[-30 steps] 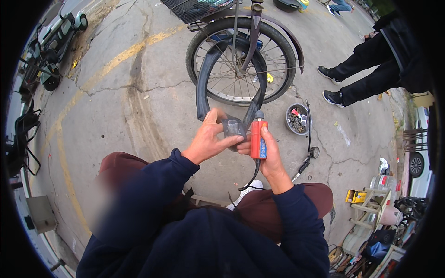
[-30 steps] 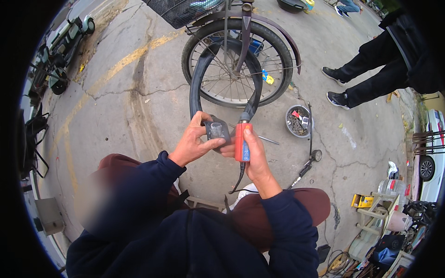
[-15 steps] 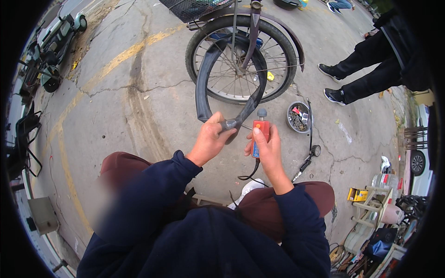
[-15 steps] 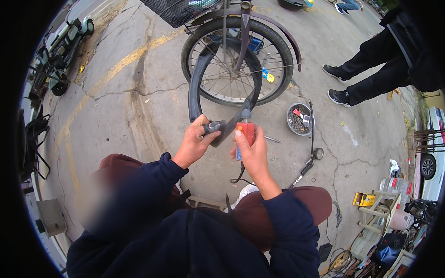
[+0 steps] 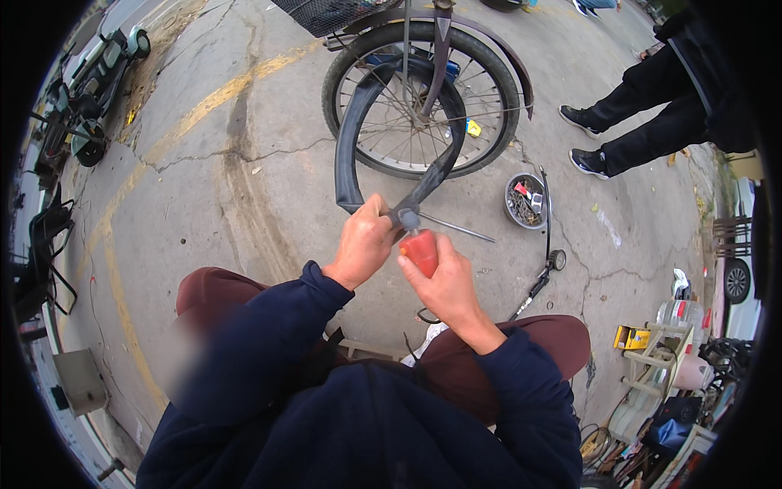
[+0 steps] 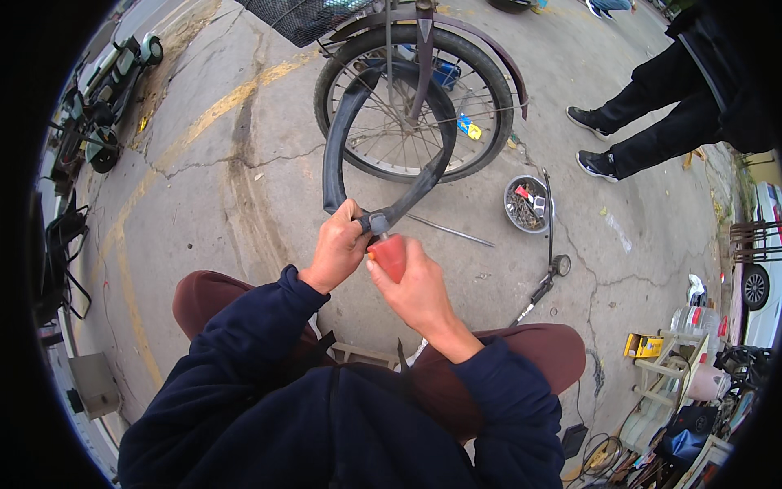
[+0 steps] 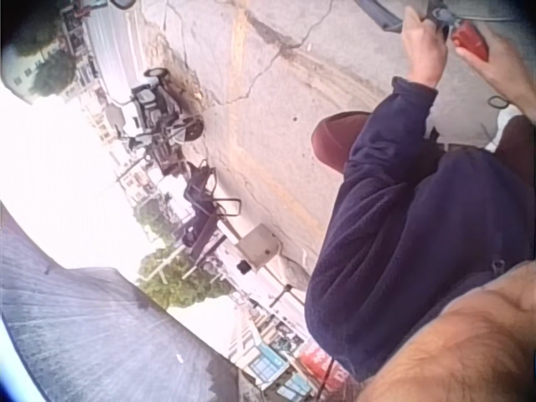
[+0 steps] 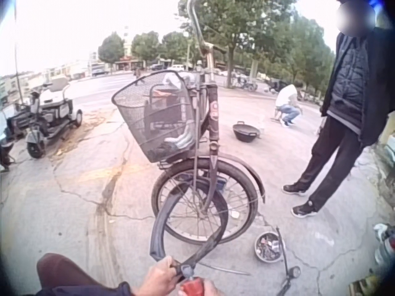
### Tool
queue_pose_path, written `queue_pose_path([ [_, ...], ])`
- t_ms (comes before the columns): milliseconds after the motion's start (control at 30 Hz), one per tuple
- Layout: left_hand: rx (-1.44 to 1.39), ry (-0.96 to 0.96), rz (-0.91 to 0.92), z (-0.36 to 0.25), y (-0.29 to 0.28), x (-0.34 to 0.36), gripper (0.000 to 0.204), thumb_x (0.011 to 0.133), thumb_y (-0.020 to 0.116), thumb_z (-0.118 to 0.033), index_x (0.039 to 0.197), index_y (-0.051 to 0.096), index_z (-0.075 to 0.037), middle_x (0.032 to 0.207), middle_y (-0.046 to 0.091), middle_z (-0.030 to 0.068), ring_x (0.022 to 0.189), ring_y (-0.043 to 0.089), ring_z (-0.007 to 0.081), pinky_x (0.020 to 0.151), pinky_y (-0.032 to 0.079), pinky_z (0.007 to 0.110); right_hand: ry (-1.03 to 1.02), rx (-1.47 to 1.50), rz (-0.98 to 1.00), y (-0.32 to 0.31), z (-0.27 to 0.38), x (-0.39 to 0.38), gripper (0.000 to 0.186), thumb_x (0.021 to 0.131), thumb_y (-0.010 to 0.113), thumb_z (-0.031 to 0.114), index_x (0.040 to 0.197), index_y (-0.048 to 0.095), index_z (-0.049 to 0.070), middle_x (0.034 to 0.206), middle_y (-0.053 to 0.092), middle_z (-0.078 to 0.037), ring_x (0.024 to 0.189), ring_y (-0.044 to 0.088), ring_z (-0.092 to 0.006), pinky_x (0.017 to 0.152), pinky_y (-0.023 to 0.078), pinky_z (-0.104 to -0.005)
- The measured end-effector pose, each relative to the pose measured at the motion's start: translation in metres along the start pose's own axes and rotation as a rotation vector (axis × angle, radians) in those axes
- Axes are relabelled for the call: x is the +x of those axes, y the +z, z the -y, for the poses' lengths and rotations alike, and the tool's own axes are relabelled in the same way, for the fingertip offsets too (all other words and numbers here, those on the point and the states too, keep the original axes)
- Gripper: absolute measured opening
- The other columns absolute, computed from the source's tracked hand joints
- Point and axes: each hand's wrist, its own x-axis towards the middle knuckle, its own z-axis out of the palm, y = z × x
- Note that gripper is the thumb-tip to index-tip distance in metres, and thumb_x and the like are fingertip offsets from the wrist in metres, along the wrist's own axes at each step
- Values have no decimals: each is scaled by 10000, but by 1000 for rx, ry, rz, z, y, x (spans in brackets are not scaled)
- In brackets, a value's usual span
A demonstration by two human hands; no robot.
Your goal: The person sits and uses a red electric heat gun to warm a section of a bicycle inner tube. They then apply glue from a tube to the heated area and rub it in with a finger. The inner tube is held and rotated during the process.
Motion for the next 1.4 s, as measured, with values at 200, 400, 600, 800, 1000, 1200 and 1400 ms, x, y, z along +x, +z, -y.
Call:
queue_pose_path([
  [200, 21, -58, 47, -5, 1, -1, 154, 756, 752, -55, 719, 639, 44, 816, 528, 155, 713, 593, 343, 598, 478, 424, 122, -31, 15, 2, -4, 4, 379, 836, 758, 248, 1060, 583, -4, 837, 679, -208, 745, 683, -368, 656, 527, -409],
  [400, 66, -40, 47, -1, 2, -2, 92, 747, 748, -1, 775, 667, 30, 795, 527, 145, 655, 565, 325, 565, 450, 403, 128, -79, 4, 5, -5, 5, 388, 844, 748, 258, 1065, 579, -11, 848, 675, -233, 773, 675, -414, 658, 525, -434],
  [600, 73, -83, 72, -2, 2, -2, 136, 761, 748, -40, 735, 647, 46, 794, 518, 160, 662, 567, 343, 570, 451, 425, 139, -71, -3, 8, -3, 6, 378, 852, 738, 269, 1039, 567, -11, 835, 665, -254, 765, 661, -441, 648, 518, -454],
  [800, 80, -111, 96, -2, 2, -2, 190, 801, 735, -112, 721, 658, 43, 801, 526, 167, 686, 586, 359, 583, 469, 445, 102, -87, 4, 8, -3, 7, 390, 850, 737, 269, 1037, 557, -22, 833, 664, -260, 775, 656, -455, 643, 512, -467],
  [1000, 85, -96, 94, 0, 3, -3, 205, 798, 737, -108, 700, 644, 45, 800, 526, 166, 690, 586, 362, 584, 469, 442, 98, -120, -3, 9, -6, 7, 393, 843, 740, 267, 1036, 555, -22, 825, 660, -260, 770, 650, -462, 640, 510, -477],
  [1200, 89, -107, 100, -1, 3, -3, 203, 798, 736, -101, 694, 636, 44, 800, 525, 167, 698, 590, 363, 591, 473, 442, 123, -129, 7, 9, -5, 8, 395, 843, 741, 267, 1055, 559, -13, 844, 667, -258, 780, 653, -463, 648, 518, -475],
  [1400, 20, -166, 100, -3, 2, -2, 158, 802, 726, -98, 744, 664, 35, 804, 536, 170, 696, 591, 368, 604, 470, 440, 96, -124, -9, 8, -4, 8, 391, 845, 740, 263, 1059, 559, -10, 862, 670, -265, 809, 657, -465, 660, 525, -470],
])
